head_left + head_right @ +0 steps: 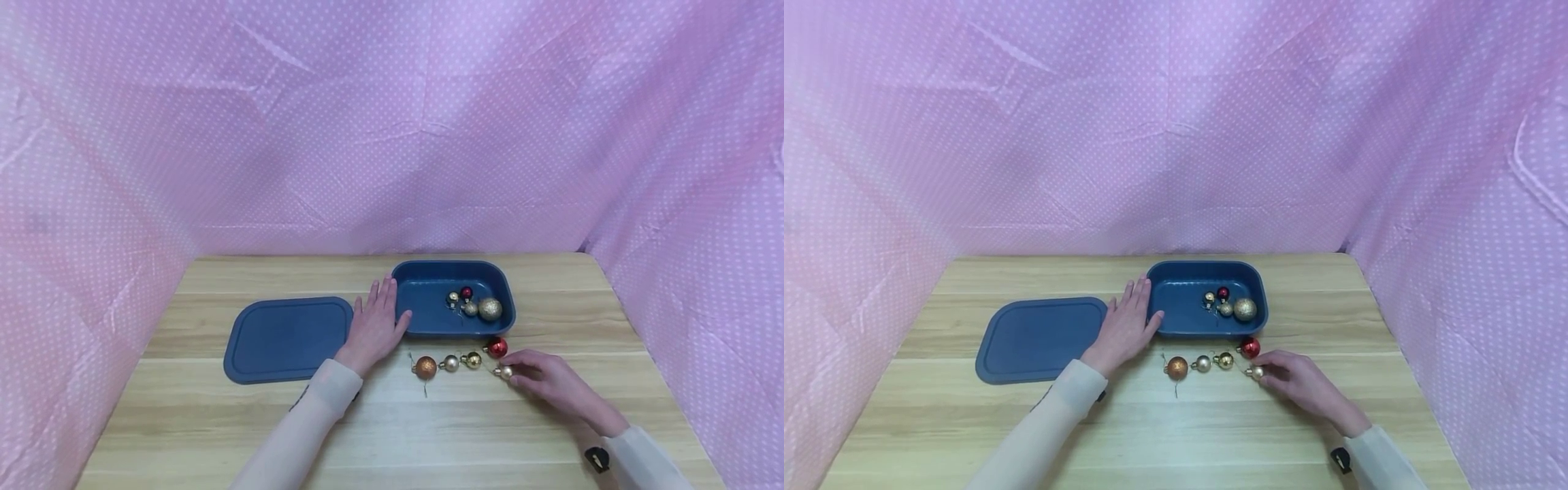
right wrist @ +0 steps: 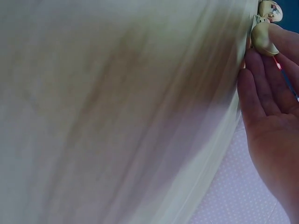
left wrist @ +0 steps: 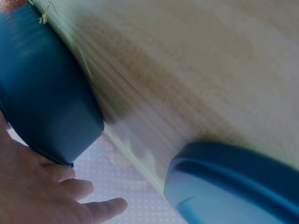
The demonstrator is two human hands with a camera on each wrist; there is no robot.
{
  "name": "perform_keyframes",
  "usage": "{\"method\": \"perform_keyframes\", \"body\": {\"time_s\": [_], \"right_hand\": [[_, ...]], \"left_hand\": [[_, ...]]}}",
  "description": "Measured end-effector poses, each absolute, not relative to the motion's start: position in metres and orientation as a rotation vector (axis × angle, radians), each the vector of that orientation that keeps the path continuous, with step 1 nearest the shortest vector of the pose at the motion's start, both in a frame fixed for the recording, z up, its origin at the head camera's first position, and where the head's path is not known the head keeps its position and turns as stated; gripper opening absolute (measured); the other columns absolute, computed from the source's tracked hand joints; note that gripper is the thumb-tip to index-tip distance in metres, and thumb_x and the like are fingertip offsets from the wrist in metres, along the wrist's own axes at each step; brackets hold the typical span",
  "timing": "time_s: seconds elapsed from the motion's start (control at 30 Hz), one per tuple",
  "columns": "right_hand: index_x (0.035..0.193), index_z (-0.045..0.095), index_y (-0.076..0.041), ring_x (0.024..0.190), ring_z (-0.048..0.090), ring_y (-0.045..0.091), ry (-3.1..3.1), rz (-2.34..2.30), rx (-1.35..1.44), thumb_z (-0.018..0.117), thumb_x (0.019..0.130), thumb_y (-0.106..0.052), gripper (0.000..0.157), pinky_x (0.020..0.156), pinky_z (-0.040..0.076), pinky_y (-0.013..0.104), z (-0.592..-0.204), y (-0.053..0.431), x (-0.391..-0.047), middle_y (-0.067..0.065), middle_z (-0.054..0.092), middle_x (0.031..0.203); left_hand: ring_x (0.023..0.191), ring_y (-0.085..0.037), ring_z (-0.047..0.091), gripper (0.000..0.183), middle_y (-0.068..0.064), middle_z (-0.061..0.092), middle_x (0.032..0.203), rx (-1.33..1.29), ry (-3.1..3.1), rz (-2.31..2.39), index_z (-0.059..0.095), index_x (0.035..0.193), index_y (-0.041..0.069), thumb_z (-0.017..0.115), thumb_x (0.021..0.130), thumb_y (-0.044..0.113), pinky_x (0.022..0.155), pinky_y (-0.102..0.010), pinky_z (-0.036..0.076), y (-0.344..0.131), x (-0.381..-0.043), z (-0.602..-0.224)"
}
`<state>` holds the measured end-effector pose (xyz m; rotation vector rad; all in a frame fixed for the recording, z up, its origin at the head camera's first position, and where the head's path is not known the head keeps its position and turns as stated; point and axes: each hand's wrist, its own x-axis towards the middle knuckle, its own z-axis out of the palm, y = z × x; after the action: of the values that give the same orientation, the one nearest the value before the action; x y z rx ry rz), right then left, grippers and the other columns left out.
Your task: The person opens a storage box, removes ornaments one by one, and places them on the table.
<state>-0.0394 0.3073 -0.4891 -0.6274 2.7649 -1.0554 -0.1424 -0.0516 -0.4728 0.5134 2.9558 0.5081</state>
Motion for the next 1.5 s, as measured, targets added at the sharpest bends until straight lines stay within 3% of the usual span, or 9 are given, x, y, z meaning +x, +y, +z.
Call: {"method": "perform_keyframes", "body": {"time_s": [0.3, 0.57, 0.7, 0.8, 0.9, 1.3, 1.5], "right_hand": [[0.121, 0.075, -0.015, 0.109, 0.07, 0.017, 2.833, -1.073, -0.645, 0.082, 0.087, -0.012, 0.035, 0.094, 0.057, 0.037, -0.49, 0.309, -0.036, -0.005, 0.075, 0.117], [0.118, 0.075, -0.01, 0.103, 0.072, 0.02, 2.982, -1.036, -0.617, 0.082, 0.085, -0.007, 0.033, 0.087, 0.06, 0.04, -0.482, 0.313, -0.029, 0.003, 0.075, 0.117], [0.117, 0.075, -0.008, 0.098, 0.073, 0.024, 3.131, -1.007, -0.614, 0.079, 0.087, -0.002, 0.032, 0.087, 0.057, 0.028, -0.472, 0.313, -0.029, 0.005, 0.076, 0.113], [0.117, 0.076, -0.007, 0.098, 0.073, 0.024, 3.195, -1.038, -0.608, 0.076, 0.089, 0.0, 0.029, 0.092, 0.048, 0.013, -0.465, 0.312, -0.031, 0.004, 0.077, 0.111], [0.115, 0.077, -0.007, 0.098, 0.073, 0.022, 3.226, -1.09, -0.592, 0.074, 0.091, 0.001, 0.026, 0.095, 0.04, 0.006, -0.458, 0.31, -0.033, 0.005, 0.077, 0.11], [0.115, 0.078, -0.012, 0.107, 0.068, 0.006, 3.283, -1.195, -0.517, 0.074, 0.093, -0.004, 0.024, 0.099, 0.036, 0.005, -0.443, 0.291, -0.048, 0.004, 0.077, 0.113], [0.117, 0.078, -0.013, 0.109, 0.069, 0.015, 3.269, -1.212, -0.5, 0.074, 0.095, -0.007, 0.024, 0.099, 0.036, 0.006, -0.442, 0.281, -0.059, 0.003, 0.077, 0.114]], "left_hand": [[0.159, -0.032, 0.012, 0.076, -0.01, 0.011, 0.173, 0.506, 2.96, 0.518, 0.014, 0.166, 0.006, 0.039, 0.11, 0.05, 0.122, -0.063, 0.019, -0.051, -0.144, -0.475], [0.159, -0.031, 0.009, 0.077, -0.008, 0.008, 0.174, 0.506, 2.951, 0.484, 0.011, 0.167, 0.007, 0.036, 0.11, 0.053, 0.122, -0.063, 0.018, -0.051, -0.145, -0.475], [0.159, -0.031, 0.008, 0.077, -0.008, 0.007, 0.174, 0.509, 2.95, 0.483, 0.011, 0.167, 0.007, 0.034, 0.11, 0.054, 0.122, -0.063, 0.017, -0.051, -0.145, -0.474], [0.159, -0.031, 0.008, 0.078, -0.008, 0.008, 0.174, 0.506, 2.95, 0.483, 0.011, 0.167, 0.007, 0.034, 0.109, 0.054, 0.122, -0.063, 0.017, -0.051, -0.145, -0.474], [0.159, -0.032, 0.009, 0.078, -0.008, 0.008, 0.174, 0.503, 2.953, 0.472, 0.011, 0.167, 0.007, 0.034, 0.109, 0.054, 0.122, -0.063, 0.018, -0.051, -0.144, -0.475], [0.159, -0.033, 0.012, 0.076, -0.009, 0.012, 0.173, 0.503, 2.962, 0.476, 0.014, 0.167, 0.006, 0.036, 0.11, 0.052, 0.121, -0.063, 0.02, -0.051, -0.144, -0.475], [0.159, -0.033, 0.012, 0.076, -0.009, 0.012, 0.173, 0.502, 2.957, 0.506, 0.014, 0.167, 0.006, 0.037, 0.11, 0.052, 0.121, -0.064, 0.019, -0.051, -0.144, -0.474]]}}
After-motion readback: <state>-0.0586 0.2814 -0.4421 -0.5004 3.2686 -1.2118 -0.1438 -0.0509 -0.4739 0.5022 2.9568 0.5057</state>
